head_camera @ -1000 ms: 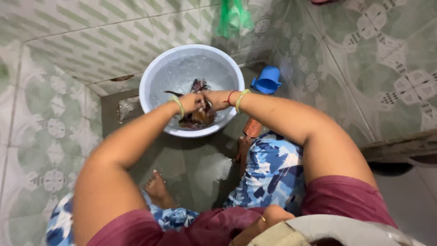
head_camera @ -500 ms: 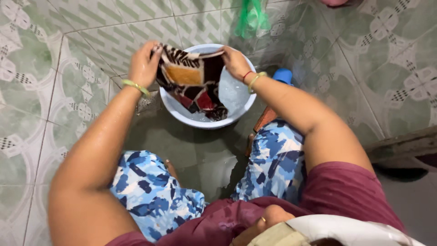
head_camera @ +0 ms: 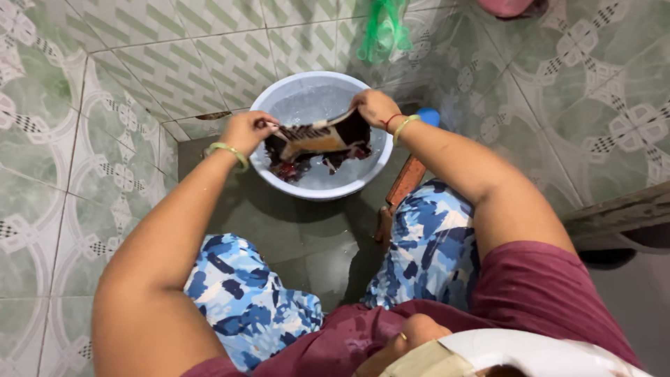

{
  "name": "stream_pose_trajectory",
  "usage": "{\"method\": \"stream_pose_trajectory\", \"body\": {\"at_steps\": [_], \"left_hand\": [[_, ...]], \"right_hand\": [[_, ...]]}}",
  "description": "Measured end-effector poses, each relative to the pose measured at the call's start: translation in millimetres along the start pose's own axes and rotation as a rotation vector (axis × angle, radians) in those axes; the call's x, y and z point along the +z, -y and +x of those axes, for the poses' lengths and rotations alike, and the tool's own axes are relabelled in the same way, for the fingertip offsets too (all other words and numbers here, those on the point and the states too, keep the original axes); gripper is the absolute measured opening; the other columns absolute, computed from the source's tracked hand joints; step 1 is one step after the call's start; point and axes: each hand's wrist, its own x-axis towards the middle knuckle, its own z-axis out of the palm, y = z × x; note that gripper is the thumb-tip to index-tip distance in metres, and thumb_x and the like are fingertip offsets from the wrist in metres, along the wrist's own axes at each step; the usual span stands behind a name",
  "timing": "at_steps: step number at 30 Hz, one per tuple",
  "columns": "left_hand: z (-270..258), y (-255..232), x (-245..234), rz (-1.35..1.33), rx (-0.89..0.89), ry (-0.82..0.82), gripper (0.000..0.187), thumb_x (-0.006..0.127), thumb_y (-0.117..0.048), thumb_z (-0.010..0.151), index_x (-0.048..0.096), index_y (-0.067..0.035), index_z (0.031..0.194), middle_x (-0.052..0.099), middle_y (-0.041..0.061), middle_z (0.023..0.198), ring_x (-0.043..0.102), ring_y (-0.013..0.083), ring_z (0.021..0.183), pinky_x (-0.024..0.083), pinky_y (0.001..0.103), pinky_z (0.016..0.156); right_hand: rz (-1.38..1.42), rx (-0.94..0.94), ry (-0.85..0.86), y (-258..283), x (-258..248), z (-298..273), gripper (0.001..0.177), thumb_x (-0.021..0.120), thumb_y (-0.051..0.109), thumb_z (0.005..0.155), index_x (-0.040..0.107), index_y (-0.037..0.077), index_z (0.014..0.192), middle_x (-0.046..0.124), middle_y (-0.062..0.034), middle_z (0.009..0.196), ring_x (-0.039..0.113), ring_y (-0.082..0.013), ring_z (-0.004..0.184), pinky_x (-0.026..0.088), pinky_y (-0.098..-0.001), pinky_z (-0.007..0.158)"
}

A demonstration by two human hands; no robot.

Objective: The person sits on a tiled floor and washes a dark patterned cloth by hand in a white plastic basin filled with water. They repeatedly submerge, wring, and squeeze the cloth to remove water.

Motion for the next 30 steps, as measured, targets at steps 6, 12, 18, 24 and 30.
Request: {"method": "stream_pose_trajectory", "body": {"at_steps": [6, 12, 18, 24, 30], "left_hand": [[12, -14, 58, -0.060, 0.044, 0.126, 0.017, 0.074, -0.020, 0.089, 0.076, -0.011, 0.104, 0.077, 0.012, 0.097, 0.075, 0.0271, 0.090, 0.056, 0.038, 0.083], [6, -45, 51, 0.065, 0.054, 0.144, 0.020, 0.069, -0.023, 0.092, 0.073, -0.011, 0.109, 0.073, 0.015, 0.101, 0.069, 0.0370, 0.097, 0.053, 0.046, 0.086], [8, -32, 28, 0.377, 0.136, 0.178, 0.035, 0.080, -0.029, 0.081, 0.071, -0.013, 0.111, 0.063, 0.016, 0.121, 0.056, 0.0404, 0.118, 0.047, 0.047, 0.097], [6, -7, 20, 0.431, 0.087, 0.271, 0.037, 0.077, -0.036, 0.087, 0.071, -0.014, 0.117, 0.062, 0.015, 0.127, 0.057, 0.0385, 0.122, 0.048, 0.047, 0.102], [-7, 9, 21, 0.396, 0.024, 0.509, 0.040, 0.074, -0.041, 0.089, 0.072, -0.014, 0.119, 0.070, 0.013, 0.121, 0.065, 0.0330, 0.115, 0.052, 0.045, 0.098]], "right_hand": [[0.165, -0.245, 0.347, 14, 45, -1, 0.062, 0.070, 0.013, 0.078, 0.056, 0.005, 0.138, 0.062, -0.0234, 0.134, 0.057, -0.0376, 0.125, 0.044, -0.0434, 0.103], [0.585, -0.073, 0.607, 59, 57, -16, 0.053, 0.072, 0.029, 0.094, 0.052, 0.008, 0.138, 0.068, -0.0122, 0.123, 0.062, -0.0176, 0.113, 0.050, -0.0347, 0.100], [0.331, -0.041, 0.064, 61, 59, -19, 0.025, 0.058, 0.027, 0.109, 0.068, 0.006, 0.119, 0.065, -0.0135, 0.116, 0.064, -0.0279, 0.104, 0.052, -0.0393, 0.094], [-0.102, -0.404, 0.150, 52, 105, -46, 0.021, 0.061, 0.026, 0.098, 0.070, 0.009, 0.105, 0.061, -0.0142, 0.125, 0.061, -0.0358, 0.110, 0.051, -0.0435, 0.095], [-0.243, -0.361, 0.635, 25, 221, 0, 0.021, 0.059, 0.026, 0.097, 0.069, 0.011, 0.107, 0.064, -0.0136, 0.124, 0.063, -0.0341, 0.110, 0.052, -0.0435, 0.095]]}}
